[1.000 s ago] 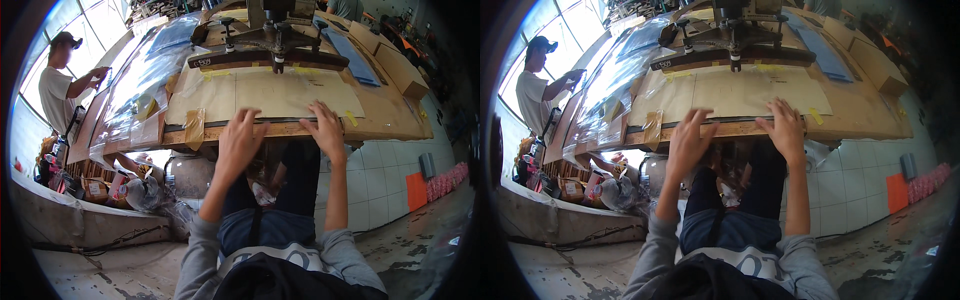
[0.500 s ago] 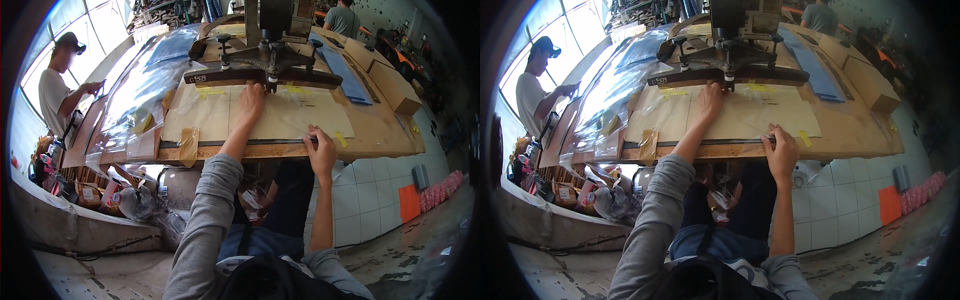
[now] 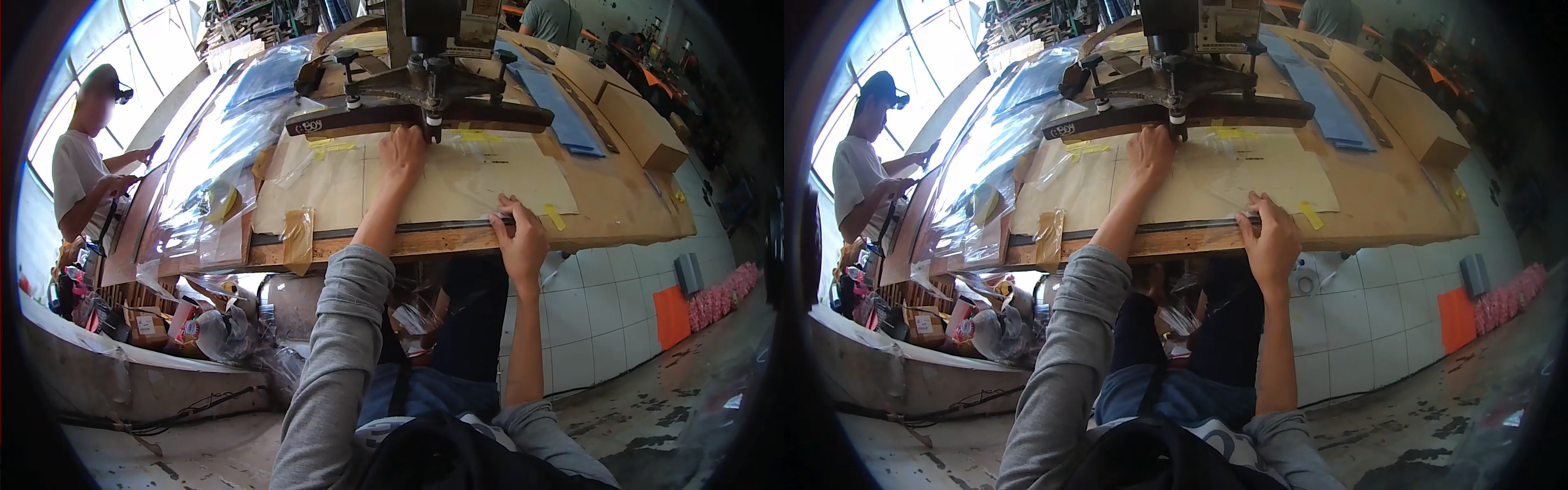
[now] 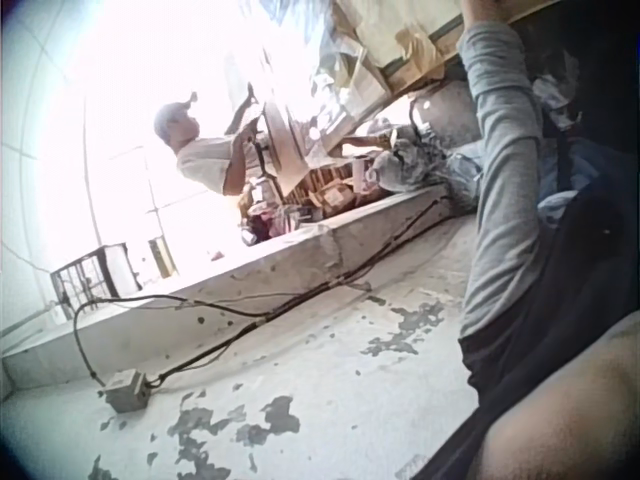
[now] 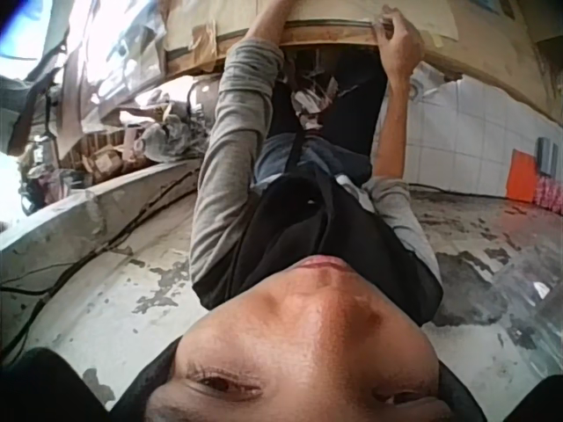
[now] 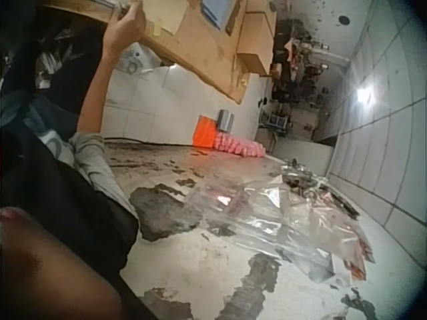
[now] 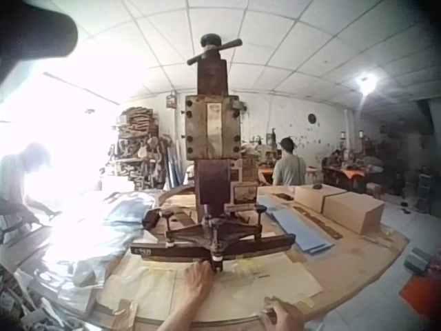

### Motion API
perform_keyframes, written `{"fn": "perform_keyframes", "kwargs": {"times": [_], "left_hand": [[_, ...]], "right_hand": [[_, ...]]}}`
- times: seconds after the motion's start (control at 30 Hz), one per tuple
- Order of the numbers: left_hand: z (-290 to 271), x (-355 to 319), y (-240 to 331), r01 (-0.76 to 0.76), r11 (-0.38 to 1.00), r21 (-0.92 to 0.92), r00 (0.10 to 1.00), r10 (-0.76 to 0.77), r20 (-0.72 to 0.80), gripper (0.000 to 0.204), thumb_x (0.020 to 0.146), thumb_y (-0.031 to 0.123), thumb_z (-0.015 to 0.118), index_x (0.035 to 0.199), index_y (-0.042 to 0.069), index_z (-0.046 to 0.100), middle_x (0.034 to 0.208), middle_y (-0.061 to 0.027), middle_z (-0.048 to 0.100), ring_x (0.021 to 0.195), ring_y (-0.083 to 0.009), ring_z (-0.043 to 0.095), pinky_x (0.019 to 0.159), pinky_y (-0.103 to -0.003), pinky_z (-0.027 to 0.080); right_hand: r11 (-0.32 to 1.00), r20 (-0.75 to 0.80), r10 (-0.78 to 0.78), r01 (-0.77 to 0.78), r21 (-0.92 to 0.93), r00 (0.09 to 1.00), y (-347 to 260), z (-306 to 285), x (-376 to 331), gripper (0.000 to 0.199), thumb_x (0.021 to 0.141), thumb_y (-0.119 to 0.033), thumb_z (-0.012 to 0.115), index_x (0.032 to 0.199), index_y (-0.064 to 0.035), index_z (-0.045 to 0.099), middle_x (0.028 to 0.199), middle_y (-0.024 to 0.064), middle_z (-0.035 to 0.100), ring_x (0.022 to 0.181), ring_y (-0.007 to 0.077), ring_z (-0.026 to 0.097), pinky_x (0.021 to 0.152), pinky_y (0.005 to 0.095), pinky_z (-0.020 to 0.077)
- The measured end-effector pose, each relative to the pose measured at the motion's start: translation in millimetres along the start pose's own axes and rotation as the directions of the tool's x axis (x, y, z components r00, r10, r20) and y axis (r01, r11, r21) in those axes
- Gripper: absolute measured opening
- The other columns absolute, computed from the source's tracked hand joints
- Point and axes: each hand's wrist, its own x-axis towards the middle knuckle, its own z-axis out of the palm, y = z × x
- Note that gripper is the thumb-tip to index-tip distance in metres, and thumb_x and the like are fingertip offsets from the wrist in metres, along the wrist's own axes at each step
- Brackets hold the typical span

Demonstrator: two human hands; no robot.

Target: The person applies small adhesive strips to a large transparent plastic sheet and uses a manual press to secure them at a workbench.

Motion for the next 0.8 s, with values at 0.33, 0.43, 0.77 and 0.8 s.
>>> {"fn": "perform_keyframes", "kwargs": {"times": [0.33, 0.43, 0.77, 0.8], "left_hand": [[-0.6, -7.8, -8.5, -0.020, 1.000, 0.015, 0.995, 0.021, -0.095, 0.010, 0.073, 0.015, 0.056, 0.070, 0.010, 0.065, 0.067, -0.0102, 0.063, 0.062, -0.0269, 0.063, 0.062, -0.038, 0.047], [-8.4, -13.1, -12.4, -0.184, 0.982, -0.033, 0.982, 0.182, -0.056, 0.013, 0.075, 0.016, 0.056, 0.081, 0.010, 0.066, 0.079, -0.0113, 0.064, 0.073, -0.0258, 0.062, 0.071, -0.039, 0.043], [-24.8, -30.6, -6.7, -0.277, 0.960, -0.039, 0.946, 0.280, 0.165, 0.025, 0.081, 0.022, 0.052, 0.100, 0.012, 0.064, 0.116, -0.0060, 0.054, 0.106, -0.0244, 0.048, 0.084, -0.044, 0.036], [-23.3, -30.4, -4.8, -0.252, 0.967, -0.035, 0.952, 0.254, 0.173, 0.025, 0.081, 0.021, 0.051, 0.100, 0.011, 0.064, 0.116, -0.0058, 0.055, 0.106, -0.0245, 0.048, 0.084, -0.045, 0.036]], "right_hand": [[1.000, -0.012, 0.006, -0.006, -0.001, 1.000, -3.2, -0.9, 0.0, 0.018, 0.075, -0.017, 0.067, 0.083, -0.0053, 0.056, 0.100, 0.0064, 0.065, 0.102, 0.0261, 0.057, 0.082, 0.0366, 0.0447], [1.000, -0.018, -0.001, 0.001, 0.002, 1.000, -1.4, -1.0, -0.9, 0.019, 0.075, -0.017, 0.067, 0.084, -0.0054, 0.056, 0.100, 0.0065, 0.065, 0.101, 0.0262, 0.057, 0.082, 0.0368, 0.0449], [1.000, -0.019, 0.011, -0.011, 0.000, 1.000, -2.1, -1.2, -1.1, 0.019, 0.074, -0.017, 0.067, 0.087, -0.0060, 0.058, 0.099, 0.0067, 0.064, 0.101, 0.0265, 0.057, 0.081, 0.0373, 0.0447], [1.000, -0.019, 0.011, -0.011, -0.002, 1.000, -1.3, -1.1, -0.8, 0.019, 0.074, -0.017, 0.067, 0.087, -0.0060, 0.058, 0.099, 0.0067, 0.064, 0.101, 0.0265, 0.057, 0.081, 0.0373, 0.0447]]}}
